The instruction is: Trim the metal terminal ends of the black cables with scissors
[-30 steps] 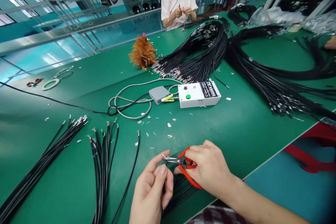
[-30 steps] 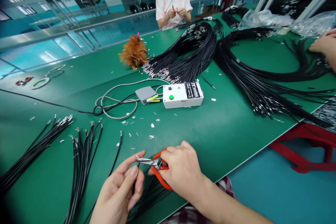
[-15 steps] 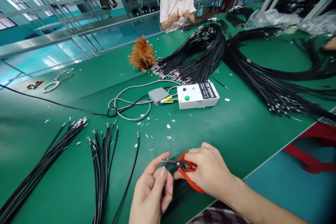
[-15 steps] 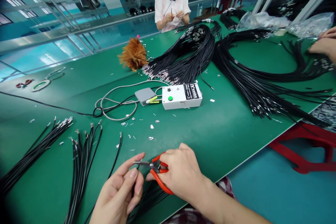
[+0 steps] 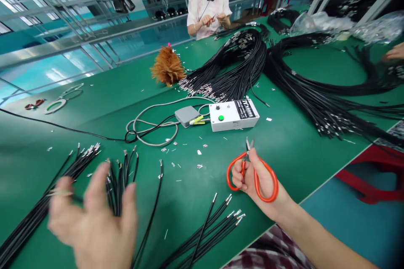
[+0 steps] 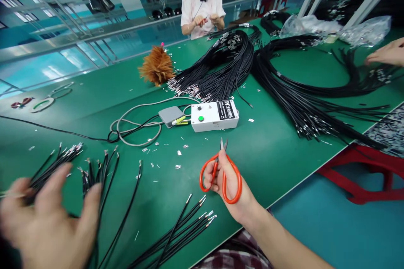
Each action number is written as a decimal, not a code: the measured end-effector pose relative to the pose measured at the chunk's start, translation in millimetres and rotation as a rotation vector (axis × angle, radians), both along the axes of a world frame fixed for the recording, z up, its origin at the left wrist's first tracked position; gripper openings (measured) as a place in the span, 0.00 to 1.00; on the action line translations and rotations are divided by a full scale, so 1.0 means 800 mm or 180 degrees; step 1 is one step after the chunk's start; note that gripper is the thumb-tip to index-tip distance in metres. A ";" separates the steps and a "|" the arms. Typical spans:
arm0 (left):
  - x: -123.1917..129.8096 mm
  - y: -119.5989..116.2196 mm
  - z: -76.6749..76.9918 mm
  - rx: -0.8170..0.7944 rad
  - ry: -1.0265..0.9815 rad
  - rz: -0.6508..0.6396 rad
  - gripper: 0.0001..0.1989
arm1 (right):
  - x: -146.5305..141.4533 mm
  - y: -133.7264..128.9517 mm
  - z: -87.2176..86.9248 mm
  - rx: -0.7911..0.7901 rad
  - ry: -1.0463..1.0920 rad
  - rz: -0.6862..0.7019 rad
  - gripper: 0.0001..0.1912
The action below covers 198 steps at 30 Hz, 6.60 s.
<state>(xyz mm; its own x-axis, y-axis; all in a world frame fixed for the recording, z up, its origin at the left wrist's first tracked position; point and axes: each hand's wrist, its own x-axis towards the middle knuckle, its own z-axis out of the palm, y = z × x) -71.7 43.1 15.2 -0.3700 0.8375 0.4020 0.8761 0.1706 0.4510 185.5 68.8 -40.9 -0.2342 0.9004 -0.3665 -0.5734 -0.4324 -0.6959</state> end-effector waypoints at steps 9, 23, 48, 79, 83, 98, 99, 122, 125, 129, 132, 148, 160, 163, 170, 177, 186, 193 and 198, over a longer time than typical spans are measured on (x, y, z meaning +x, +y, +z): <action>0.001 -0.002 -0.039 -0.0283 0.1209 -0.0043 0.24 | -0.011 -0.013 0.001 0.0080 -0.0317 -0.0030 0.27; 0.090 -0.049 -0.056 -0.1446 -0.1825 -0.1790 0.06 | -0.032 -0.024 0.005 0.0454 -0.1143 0.0487 0.13; 0.083 -0.052 -0.046 0.0709 0.0548 -0.1980 0.05 | -0.058 -0.055 0.004 -0.0124 0.0383 0.0183 0.12; 0.085 -0.054 -0.051 0.0609 0.0420 -0.1893 0.06 | -0.070 -0.066 0.001 0.0415 -0.0109 -0.0188 0.11; 0.088 -0.054 -0.049 0.0665 0.0376 -0.1847 0.07 | -0.064 -0.067 -0.003 0.0558 -0.0119 -0.0147 0.10; 0.087 -0.054 -0.032 -0.1393 -0.2686 -0.1521 0.09 | -0.051 -0.050 0.005 0.0313 -0.0223 0.0134 0.11; 0.087 -0.053 -0.032 -0.1461 -0.2854 -0.1454 0.11 | -0.052 -0.052 0.004 0.0266 -0.0180 0.0110 0.12; 0.082 -0.060 -0.052 0.0077 -0.0045 -0.2038 0.05 | -0.052 -0.061 0.007 -0.0338 0.0357 0.0036 0.10; 0.082 -0.060 -0.055 0.0298 0.0269 -0.1973 0.05 | -0.053 -0.062 0.004 -0.0230 0.0214 -0.0007 0.11; 0.088 -0.060 -0.052 0.0240 -0.0269 -0.1811 0.04 | -0.054 -0.063 0.003 -0.0137 -0.0091 -0.0049 0.10; 0.090 -0.060 -0.050 0.0086 -0.0607 -0.1775 0.04 | -0.054 -0.063 0.004 -0.0035 -0.0244 -0.0034 0.09; 0.098 -0.053 -0.039 -0.0954 -0.2883 -0.1276 0.03 | -0.040 -0.038 0.016 0.1304 -0.1841 0.0273 0.05; 0.090 -0.043 -0.021 -0.1061 -0.3471 -0.0872 0.04 | -0.016 -0.046 0.034 0.1579 -0.3982 0.1830 0.23; 0.094 -0.043 -0.019 -0.1058 -0.3434 -0.0989 0.03 | -0.020 -0.043 0.036 0.1523 -0.3753 0.2055 0.25; 0.093 -0.045 -0.016 -0.1238 -0.3296 -0.1106 0.05 | -0.009 -0.024 0.030 0.0929 -0.2466 0.2826 0.24; 0.092 -0.041 -0.012 -0.1305 -0.3383 -0.1071 0.07 | -0.006 -0.012 0.041 0.0903 -0.1805 0.3180 0.22; 0.090 -0.046 -0.017 -0.1288 -0.2922 -0.1220 0.06 | -0.004 -0.022 0.039 0.1010 -0.2845 0.2776 0.26; 0.085 -0.048 -0.018 -0.1364 -0.3670 -0.0953 0.09 | -0.010 -0.026 0.027 0.1021 -0.2844 0.2626 0.27; 0.082 -0.042 -0.009 -0.1251 -0.4237 -0.0512 0.12 | -0.002 -0.027 0.024 0.0913 -0.2913 0.2402 0.28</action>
